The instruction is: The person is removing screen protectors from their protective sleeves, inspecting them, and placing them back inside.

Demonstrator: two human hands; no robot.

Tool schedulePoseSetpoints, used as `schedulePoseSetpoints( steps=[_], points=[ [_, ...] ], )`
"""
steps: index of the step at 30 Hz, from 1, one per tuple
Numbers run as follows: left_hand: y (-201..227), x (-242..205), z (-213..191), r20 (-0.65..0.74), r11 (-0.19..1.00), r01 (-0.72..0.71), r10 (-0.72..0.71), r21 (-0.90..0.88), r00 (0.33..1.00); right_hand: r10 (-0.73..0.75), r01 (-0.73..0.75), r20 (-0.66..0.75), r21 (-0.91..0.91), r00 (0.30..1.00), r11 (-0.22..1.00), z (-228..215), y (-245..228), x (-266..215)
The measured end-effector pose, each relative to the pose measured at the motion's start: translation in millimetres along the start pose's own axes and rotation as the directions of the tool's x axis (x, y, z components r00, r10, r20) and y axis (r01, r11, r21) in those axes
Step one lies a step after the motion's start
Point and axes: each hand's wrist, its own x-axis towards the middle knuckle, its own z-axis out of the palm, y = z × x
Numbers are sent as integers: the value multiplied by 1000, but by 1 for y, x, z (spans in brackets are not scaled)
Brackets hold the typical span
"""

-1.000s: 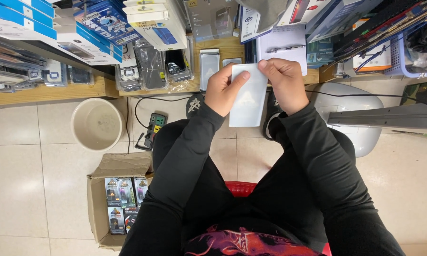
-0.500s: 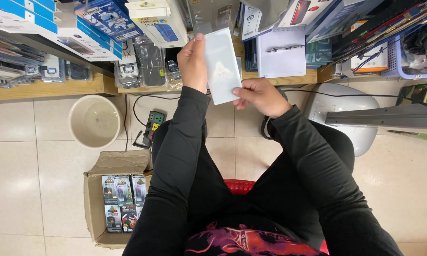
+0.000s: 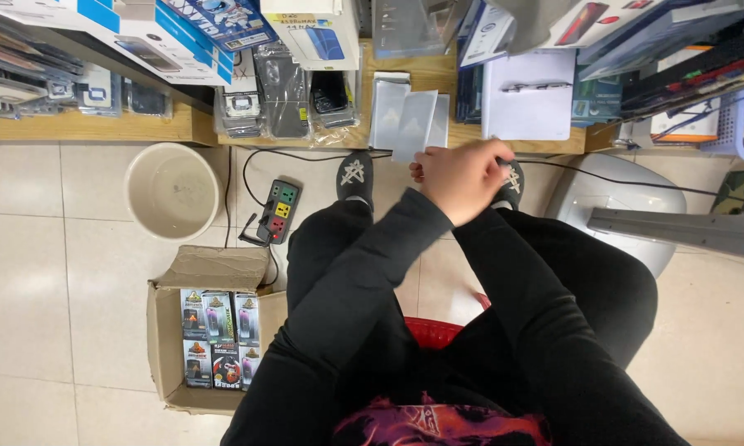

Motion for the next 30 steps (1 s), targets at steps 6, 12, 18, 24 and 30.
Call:
schedulePoseSetpoints(
  steps=[6,12,18,24,30],
  points=[
    [25,-21,-3,315,977,-138,183,-160,931,37,-33,30,-117,999,993,44,36,66],
    [30,-27,-21,343,979,-178,200,-94,918,-67,16,-127,-367,990,930,56,42,83],
    [42,-33,-29,398,973,-223,226,-54,889,-135,-35,-263,-556,955,831,62,29,61],
    [31,-35,-23,447,977,-209,203,-37,871,-130,-85,-346,-541,929,837,47,-10,0],
    [28,-36,-9,527,988,-153,136,-11,839,-194,-91,-356,-648,914,756,-2,32,39]
  ],
)
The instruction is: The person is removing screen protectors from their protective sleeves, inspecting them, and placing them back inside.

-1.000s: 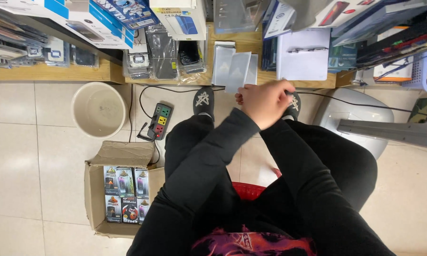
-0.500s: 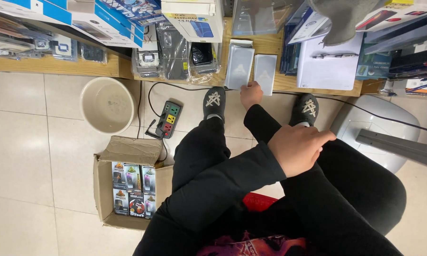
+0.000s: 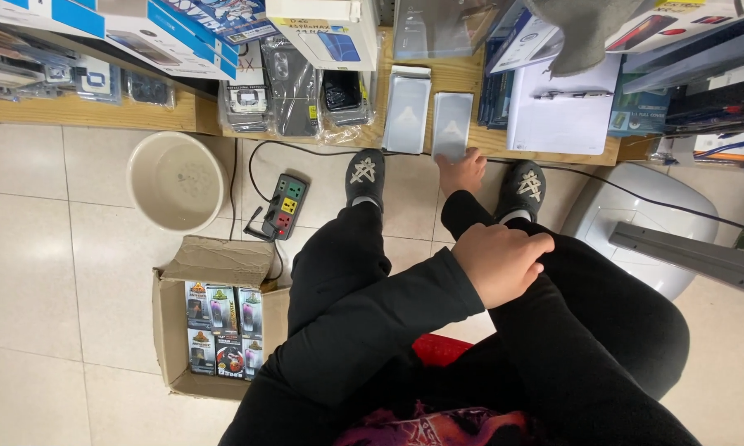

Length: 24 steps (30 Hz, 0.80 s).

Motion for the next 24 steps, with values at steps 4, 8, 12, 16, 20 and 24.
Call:
schedulePoseSetpoints(
  steps=[4,8,12,16,20,24],
  points=[
    [-2,1,-7,35,1000,9,-10,27,999,-61,51,56,151,997,987,-7,8,7],
    [-6,4,-10,84,994,80,-86,78,993,-15,14,4,242,1000,970,-4,19,9],
    [-11,10,-11,96,966,194,-212,169,972,31,-27,-27,152,999,988,-20,11,-1],
    [-60,30,10,58,936,234,-257,262,965,-97,100,-24,196,995,975,5,40,22],
    [-113,86,71,162,694,158,-371,703,914,-168,120,125,323,978,939,-9,45,12],
    [-219,200,196,160,273,-16,-515,962,842,-162,66,195,422,967,904,-31,43,8]
  ],
)
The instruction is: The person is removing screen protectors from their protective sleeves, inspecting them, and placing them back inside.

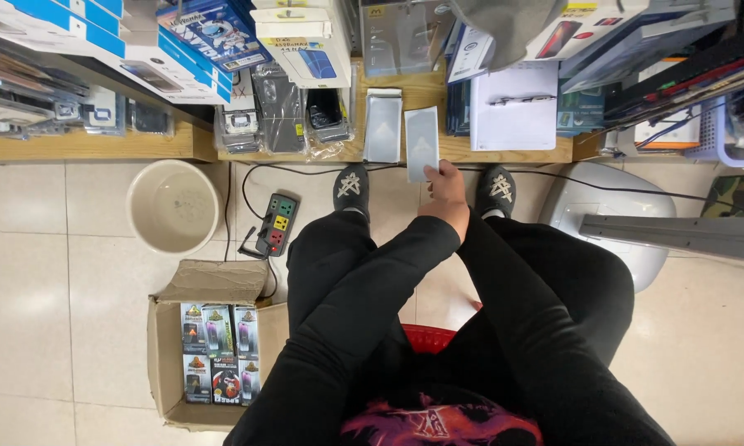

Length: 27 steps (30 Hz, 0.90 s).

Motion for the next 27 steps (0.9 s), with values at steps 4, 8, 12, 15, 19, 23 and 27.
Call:
schedulePoseSetpoints(
  steps=[4,8,12,15,19,23,27],
  points=[
    [-129,-266,-102,-1,650,-4,4,-760,1000,-1,0,9,24,1000,1000,-23,-14,0],
    [-158,-282,-91,-231,338,-150,-213,-929,949,-11,6,80,53,997,999,-54,-48,-21],
    [-221,-297,-79,-138,62,-127,-614,-990,777,-112,36,173,393,979,919,-101,-169,-150],
    [-239,-296,-75,-62,-338,-414,-708,-845,704,-267,105,190,598,945,795,-110,-193,-187],
    [-240,-326,-100,-202,-652,-579,-562,-490,802,-452,203,262,630,853,749,-118,-215,-209],
    [-236,-332,-102,-611,-937,-311,-341,159,715,-474,151,457,581,753,800,-123,-215,-220],
    [-228,-330,-105,-723,-938,-320,-312,132,616,-466,119,503,576,728,809,-125,-212,-215]
  ],
)
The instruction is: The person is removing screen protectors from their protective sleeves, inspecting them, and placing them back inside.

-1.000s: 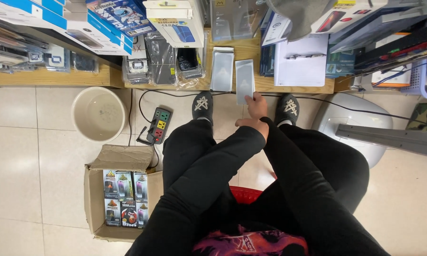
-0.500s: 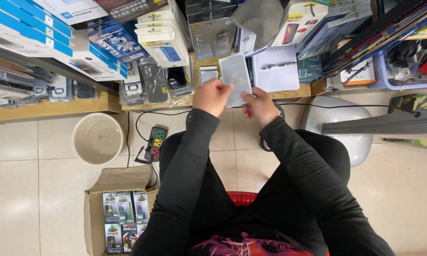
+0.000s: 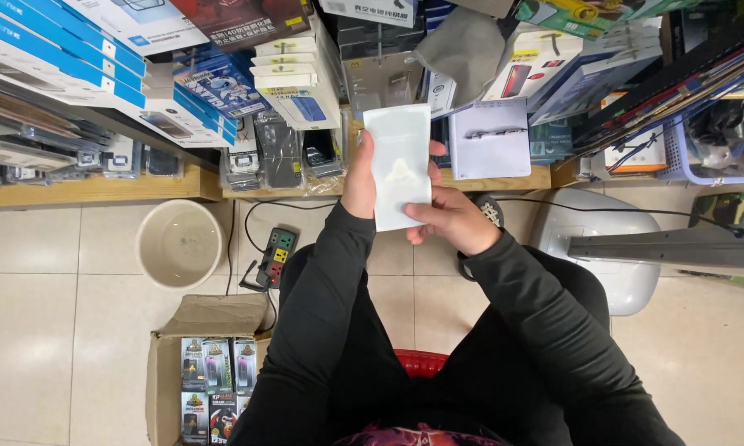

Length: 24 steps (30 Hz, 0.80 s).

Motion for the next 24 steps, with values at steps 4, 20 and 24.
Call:
schedulePoseSetpoints(
  steps=[4,20,24],
  points=[
    [-8,-2,0,-22,997,-3,5,76,1000,37,-36,-20,39,999,999,12,-19,-4],
    [-8,3,3,-117,990,10,6,139,993,-136,118,-101,-168,985,979,-31,-37,-3],
    [-17,-2,22,-144,998,39,-33,42,989,-313,330,-223,42,923,943,-48,-51,4]
  ],
)
